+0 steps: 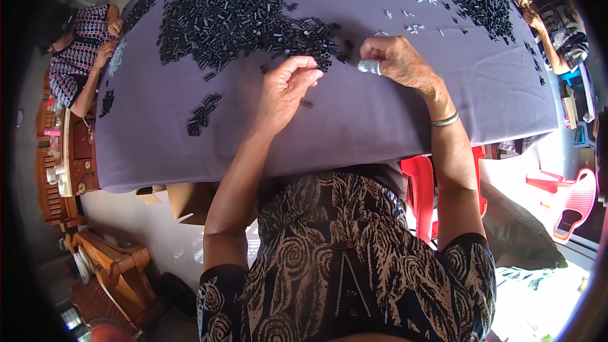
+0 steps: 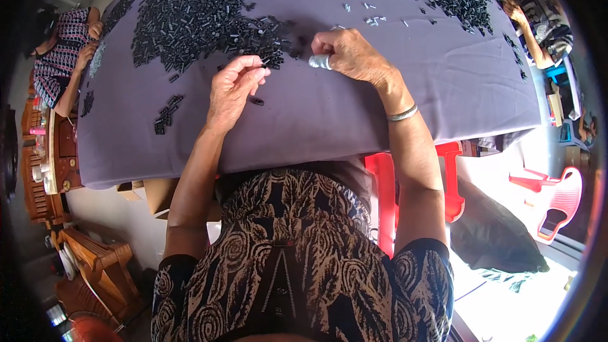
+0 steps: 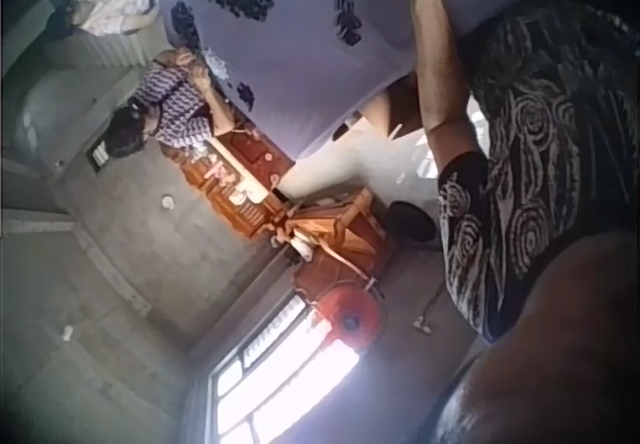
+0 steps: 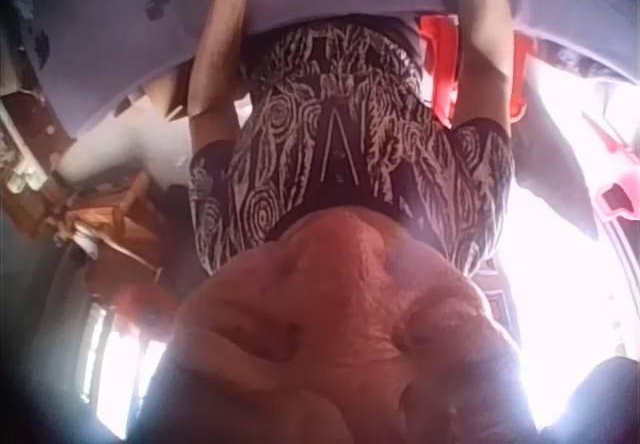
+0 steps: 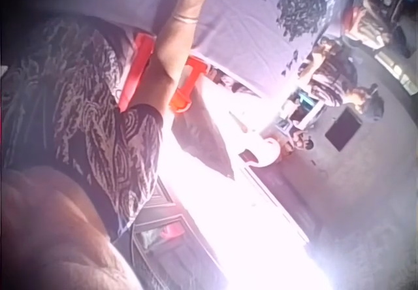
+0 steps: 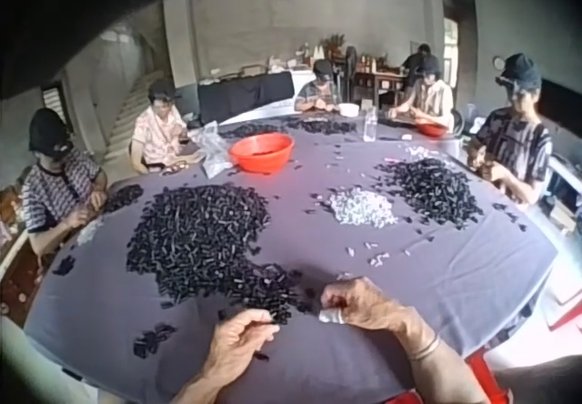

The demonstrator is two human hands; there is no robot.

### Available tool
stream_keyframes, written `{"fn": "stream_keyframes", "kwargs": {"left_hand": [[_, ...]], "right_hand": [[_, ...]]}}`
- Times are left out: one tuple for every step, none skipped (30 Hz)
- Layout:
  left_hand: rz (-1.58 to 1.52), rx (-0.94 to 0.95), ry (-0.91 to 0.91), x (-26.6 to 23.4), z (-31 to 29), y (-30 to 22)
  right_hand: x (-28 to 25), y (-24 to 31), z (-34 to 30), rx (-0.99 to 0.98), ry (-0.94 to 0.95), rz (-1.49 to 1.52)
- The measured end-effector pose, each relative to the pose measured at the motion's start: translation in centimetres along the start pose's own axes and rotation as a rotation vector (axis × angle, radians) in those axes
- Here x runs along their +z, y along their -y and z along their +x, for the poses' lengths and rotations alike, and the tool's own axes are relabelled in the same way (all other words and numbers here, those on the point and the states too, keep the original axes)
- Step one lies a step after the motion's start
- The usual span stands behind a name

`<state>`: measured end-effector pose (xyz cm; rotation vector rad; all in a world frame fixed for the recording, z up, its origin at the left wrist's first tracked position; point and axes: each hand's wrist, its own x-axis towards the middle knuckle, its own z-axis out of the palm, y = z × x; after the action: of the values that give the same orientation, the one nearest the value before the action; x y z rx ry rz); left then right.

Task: Sort small black components and place them into a small plastic bag.

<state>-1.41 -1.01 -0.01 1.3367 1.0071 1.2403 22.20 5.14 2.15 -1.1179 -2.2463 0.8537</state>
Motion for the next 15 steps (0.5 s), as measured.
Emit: {"fn": "stream_keyframes", "kwargs": {"left_hand": [[0.003,0.015,0.021,0.1,0.0,0.0],[0.004,0.013,0.015,0.2,-0.1,0.0],[0.027,0.012,0.025,0.3,-0.1,0.1],[0.049,0.010,0.036,0.4,-0.2,0.1],[0.072,0.008,0.047,0.4,-0.2,0.1],[0.059,-0.013,0.033,0.5,-0.2,0.4],[0.061,-0.014,0.030,0.5,-0.2,0.5],[0.073,0.007,0.039,0.6,-0.2,0.5],[0.085,0.028,0.048,0.7,-0.1,0.5],[0.083,0.029,0.052,0.8,-0.1,0.5],[0.103,0.029,0.054,0.9,0.0,0.4],[0.122,0.030,0.057,1.0,0.0,0.3],[0.121,0.033,0.059,1.2,0.1,0.2],[0.122,0.050,0.035,1.5,0.2,0.2],[0.122,0.068,0.010,1.7,0.3,0.1]], "right_hand": [[0.2,-0.1,0.1,-0.003,0.003,-0.001],[0.5,-0.1,0.1,-0.004,-0.018,-0.055],[0.7,-0.2,0.1,-0.006,-0.040,-0.109],[0.7,-0.1,0.1,-0.008,-0.035,-0.106],[0.6,0.0,0.2,0.016,-0.018,-0.122],[0.6,0.1,0.2,0.041,-0.002,-0.137],[0.7,0.4,0.3,0.039,0.000,-0.135],[0.6,0.7,0.3,0.051,-0.022,-0.104],[0.6,0.8,0.2,0.063,-0.045,-0.073],[0.5,0.7,0.2,0.065,-0.048,-0.075],[0.3,0.7,0.2,0.112,-0.015,0.111],[0.2,0.8,0.2,0.158,0.018,0.298],[0.2,1.1,0.2,0.158,0.015,0.295],[0.4,1.7,0.1,0.203,-0.010,0.489],[0.4,2.1,0.2,0.246,-0.035,0.682]]}}
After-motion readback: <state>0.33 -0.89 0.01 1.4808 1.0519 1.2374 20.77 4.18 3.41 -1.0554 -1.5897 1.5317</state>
